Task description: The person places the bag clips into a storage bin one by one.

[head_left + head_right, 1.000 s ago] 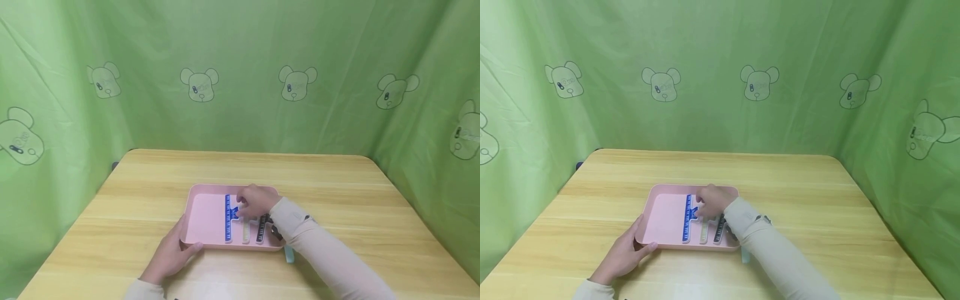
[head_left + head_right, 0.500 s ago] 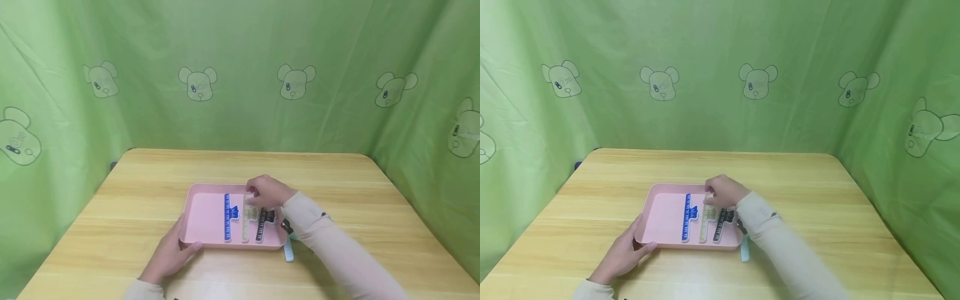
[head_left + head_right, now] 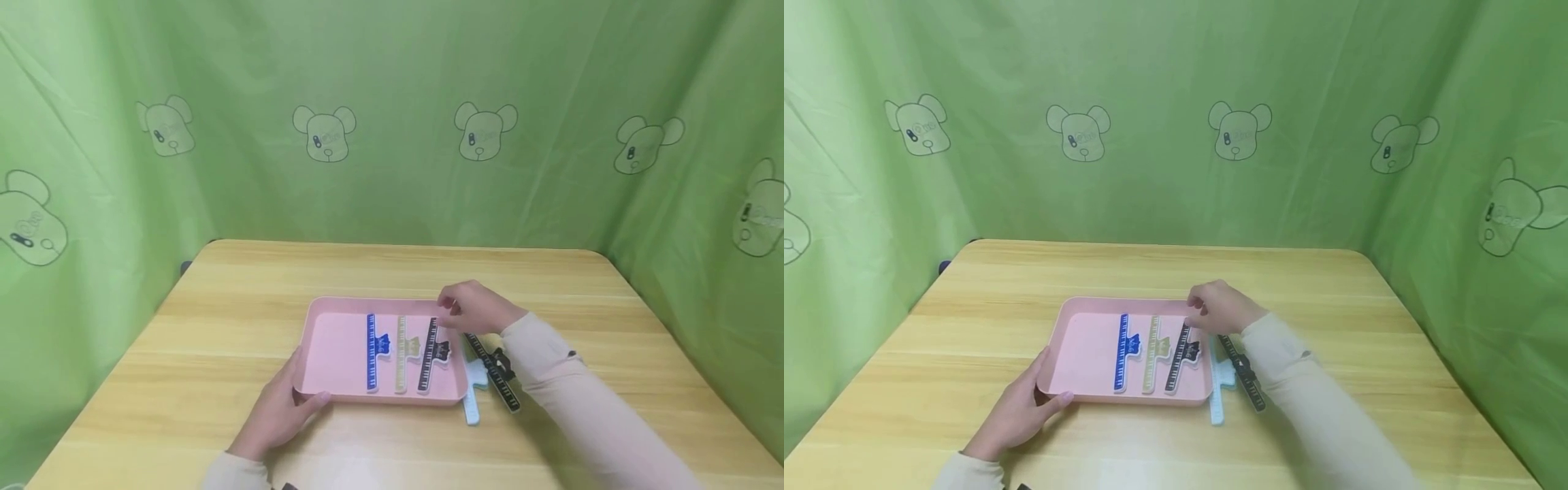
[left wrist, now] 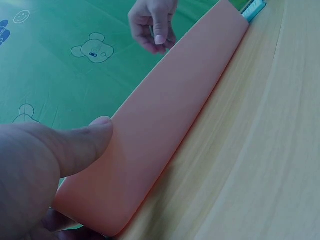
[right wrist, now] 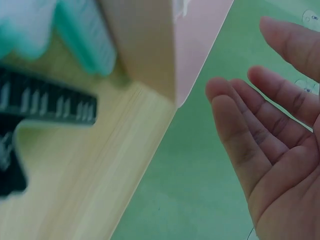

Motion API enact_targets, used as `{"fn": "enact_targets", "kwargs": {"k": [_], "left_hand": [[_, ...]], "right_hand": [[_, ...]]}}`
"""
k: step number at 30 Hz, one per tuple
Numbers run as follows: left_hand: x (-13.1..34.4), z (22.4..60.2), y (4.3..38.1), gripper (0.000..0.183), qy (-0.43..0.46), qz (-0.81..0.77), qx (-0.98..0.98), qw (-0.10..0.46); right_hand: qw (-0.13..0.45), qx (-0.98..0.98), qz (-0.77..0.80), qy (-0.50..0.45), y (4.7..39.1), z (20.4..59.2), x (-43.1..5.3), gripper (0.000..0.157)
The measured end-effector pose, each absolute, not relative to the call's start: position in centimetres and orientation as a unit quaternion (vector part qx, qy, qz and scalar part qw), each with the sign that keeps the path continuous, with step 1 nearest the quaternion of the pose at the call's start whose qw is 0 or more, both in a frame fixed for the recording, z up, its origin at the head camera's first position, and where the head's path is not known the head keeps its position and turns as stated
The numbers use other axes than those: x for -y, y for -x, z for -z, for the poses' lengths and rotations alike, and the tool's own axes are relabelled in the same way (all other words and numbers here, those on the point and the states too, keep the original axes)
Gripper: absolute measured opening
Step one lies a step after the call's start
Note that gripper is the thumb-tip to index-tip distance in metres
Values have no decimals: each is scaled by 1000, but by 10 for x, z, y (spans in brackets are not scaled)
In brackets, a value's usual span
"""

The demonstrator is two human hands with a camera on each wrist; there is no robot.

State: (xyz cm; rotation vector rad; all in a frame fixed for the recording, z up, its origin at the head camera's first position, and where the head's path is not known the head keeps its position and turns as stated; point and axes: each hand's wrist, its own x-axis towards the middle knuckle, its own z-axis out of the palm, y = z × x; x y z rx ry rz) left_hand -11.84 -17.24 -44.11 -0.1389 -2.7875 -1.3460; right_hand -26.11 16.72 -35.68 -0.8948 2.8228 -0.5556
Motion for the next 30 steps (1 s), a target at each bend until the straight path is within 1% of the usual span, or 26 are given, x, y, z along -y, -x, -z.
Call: {"fn": "enact_targets", "kwargs": {"k": [7, 15, 27, 30], "left_hand": [[174, 444, 119, 94, 44, 435, 899, 23], [174, 443, 119, 94, 35, 435, 899, 20], [175, 443, 121, 92, 47, 436, 898, 26], [175, 444, 121, 92, 47, 435, 899, 27]], "right_hand": [[63, -938, 183, 287, 256, 363, -190, 28], [61, -944, 190, 263, 246, 368, -212, 32], [53, -946, 196, 254, 224, 386, -239, 30], [49, -947, 197, 248, 219, 389, -245, 33]]}}
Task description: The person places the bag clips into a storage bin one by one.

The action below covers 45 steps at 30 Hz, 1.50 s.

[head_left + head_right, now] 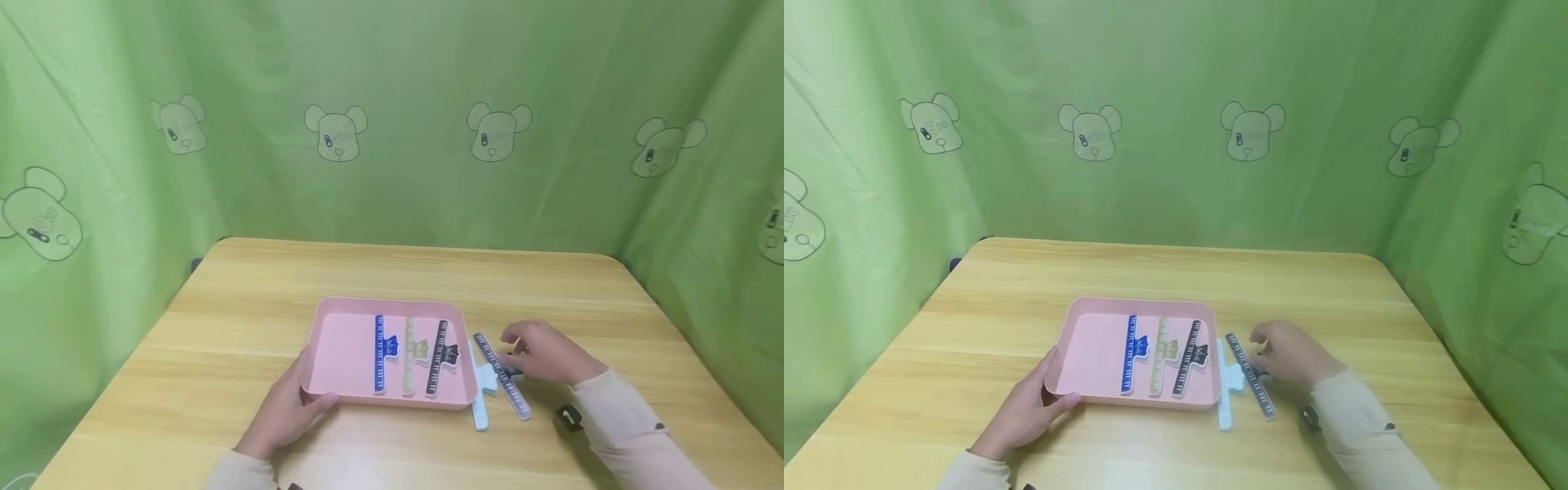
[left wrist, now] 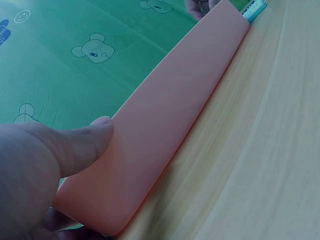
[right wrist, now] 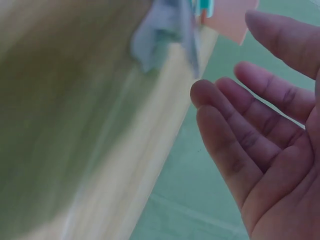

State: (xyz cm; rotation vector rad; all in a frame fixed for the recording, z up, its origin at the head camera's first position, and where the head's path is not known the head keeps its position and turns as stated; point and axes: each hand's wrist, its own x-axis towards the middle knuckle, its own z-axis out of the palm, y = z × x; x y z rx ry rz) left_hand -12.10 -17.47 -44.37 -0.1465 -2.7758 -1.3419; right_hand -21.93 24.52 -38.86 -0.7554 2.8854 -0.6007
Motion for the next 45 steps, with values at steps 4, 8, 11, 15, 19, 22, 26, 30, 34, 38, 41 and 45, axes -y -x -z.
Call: {"fn": "enact_targets", "kwargs": {"k": [4, 8, 11, 15, 19, 22, 26, 30, 34, 38, 41, 45], "left_hand": [[174, 444, 121, 92, 49, 434, 899, 29], [174, 442, 121, 91, 46, 436, 898, 28], [174, 442, 121, 91, 45, 436, 898, 26], [174, 442, 121, 92, 46, 436, 898, 26], [173, 442, 121, 92, 45, 437, 898, 27], [173, 442, 121, 92, 44, 437, 898, 26], [174, 443, 121, 93, 42, 433, 900, 25], [174, 443, 122, 93, 42, 432, 901, 23], [174, 443, 122, 92, 46, 434, 899, 25], [175, 443, 123, 92, 47, 433, 900, 29], [175, 444, 122, 92, 48, 432, 900, 30], [175, 445, 122, 92, 49, 435, 899, 29]], "right_hand": [[54, -948, 203, 241, 214, 391, -253, 41], [71, -945, 207, 243, 213, 395, -258, 47], [81, -944, 201, 250, 214, 401, -260, 50], [84, -942, 198, 256, 214, 405, -262, 50], [86, -942, 199, 257, 215, 406, -263, 49], [89, -941, 199, 257, 216, 407, -264, 46], [88, -941, 195, 263, 217, 409, -264, 43], [88, -941, 190, 266, 217, 410, -263, 44], [85, -941, 188, 267, 217, 411, -262, 46], [78, -941, 182, 273, 218, 412, -262, 45], [74, -942, 177, 275, 218, 412, -261, 44], [76, -943, 181, 270, 216, 410, -262, 43]]}}
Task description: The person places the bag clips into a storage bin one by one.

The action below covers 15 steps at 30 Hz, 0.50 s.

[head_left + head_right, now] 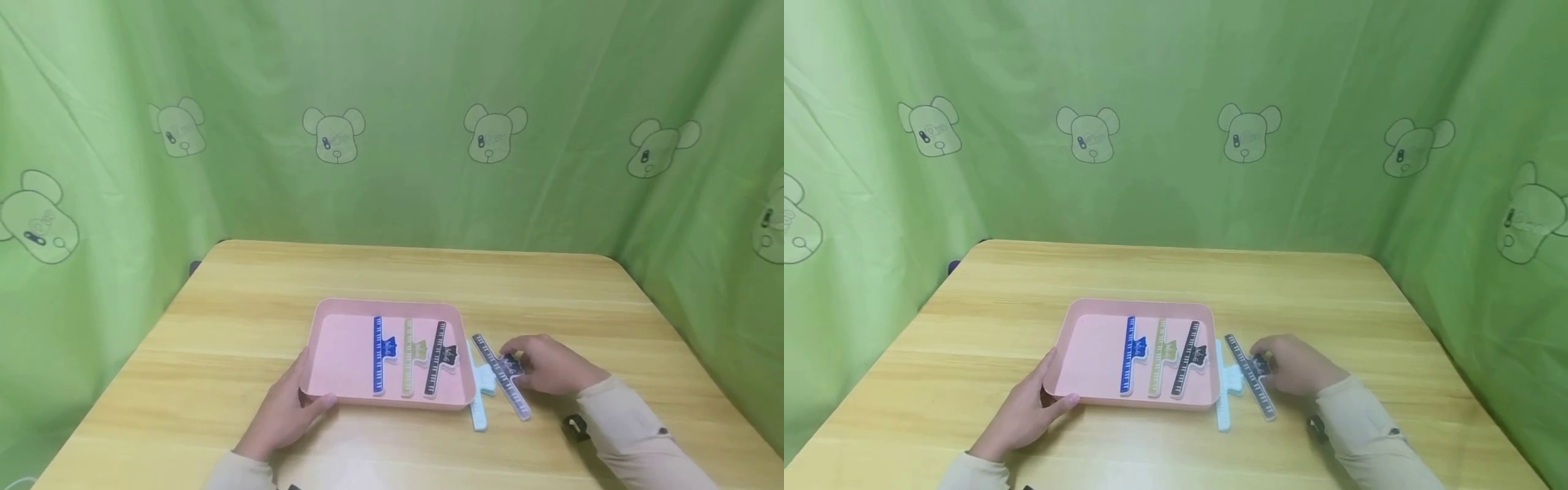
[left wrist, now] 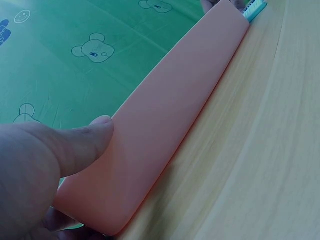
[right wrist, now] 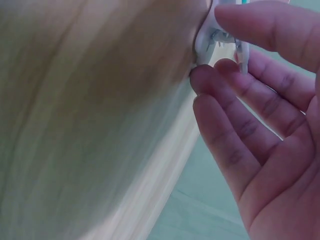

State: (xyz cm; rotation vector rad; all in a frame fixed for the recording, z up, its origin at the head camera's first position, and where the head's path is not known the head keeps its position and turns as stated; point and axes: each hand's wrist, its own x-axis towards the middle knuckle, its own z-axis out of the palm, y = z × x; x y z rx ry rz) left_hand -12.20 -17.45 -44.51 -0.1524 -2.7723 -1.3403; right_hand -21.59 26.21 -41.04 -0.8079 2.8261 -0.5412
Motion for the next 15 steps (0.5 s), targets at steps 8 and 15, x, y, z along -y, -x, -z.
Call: {"fn": "enact_targets", "kwargs": {"k": [8, 15], "left_hand": [[174, 445, 122, 92, 46, 432, 900, 31], [174, 445, 121, 93, 45, 432, 900, 28]], "right_hand": [[71, -945, 193, 254, 212, 404, -268, 45], [66, -944, 191, 259, 212, 403, -274, 45]]}}
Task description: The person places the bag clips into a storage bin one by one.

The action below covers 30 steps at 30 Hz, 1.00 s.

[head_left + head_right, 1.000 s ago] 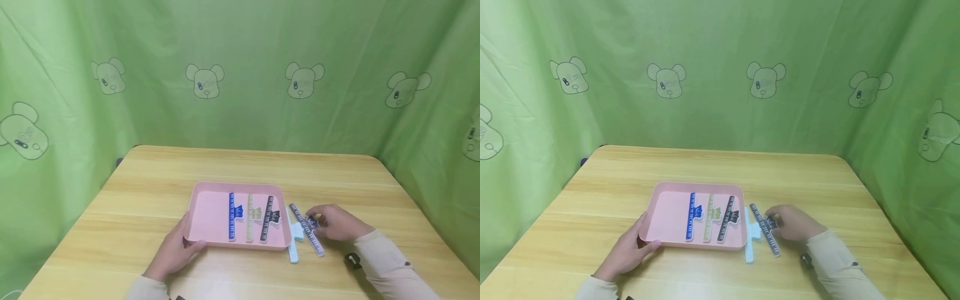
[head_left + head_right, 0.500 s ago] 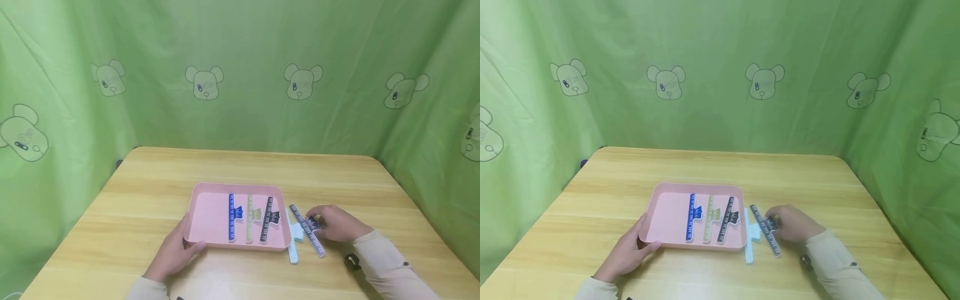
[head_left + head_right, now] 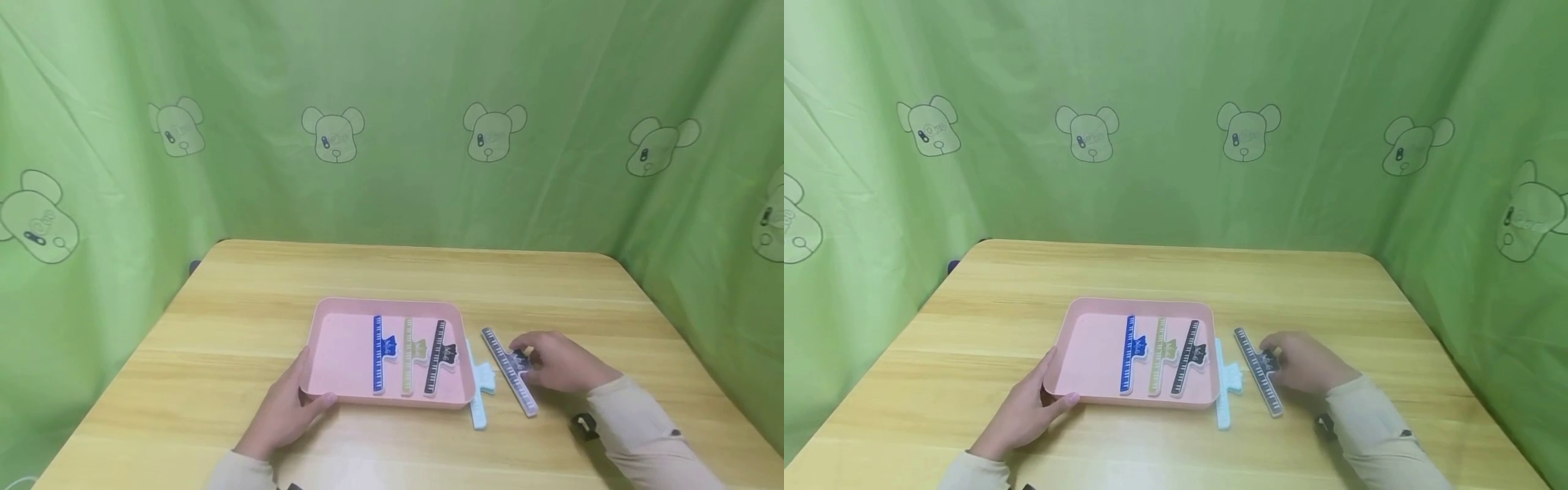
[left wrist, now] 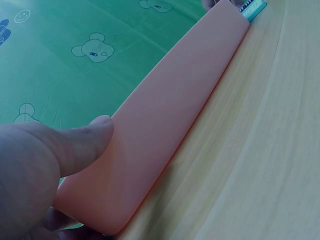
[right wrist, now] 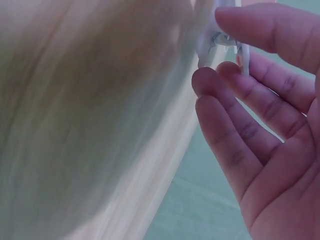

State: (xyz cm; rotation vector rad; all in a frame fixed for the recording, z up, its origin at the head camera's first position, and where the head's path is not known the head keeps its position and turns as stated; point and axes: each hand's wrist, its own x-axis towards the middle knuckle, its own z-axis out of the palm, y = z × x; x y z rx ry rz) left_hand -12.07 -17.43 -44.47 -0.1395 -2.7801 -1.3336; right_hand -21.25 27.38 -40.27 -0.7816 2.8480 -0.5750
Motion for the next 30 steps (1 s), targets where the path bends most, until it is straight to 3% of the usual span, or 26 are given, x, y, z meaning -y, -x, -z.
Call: {"fn": "enact_targets", "kwargs": {"k": [30], "left_hand": [[173, 442, 121, 92, 41, 428, 902, 24]], "right_hand": [[57, -947, 200, 243, 216, 391, -268, 47]]}}
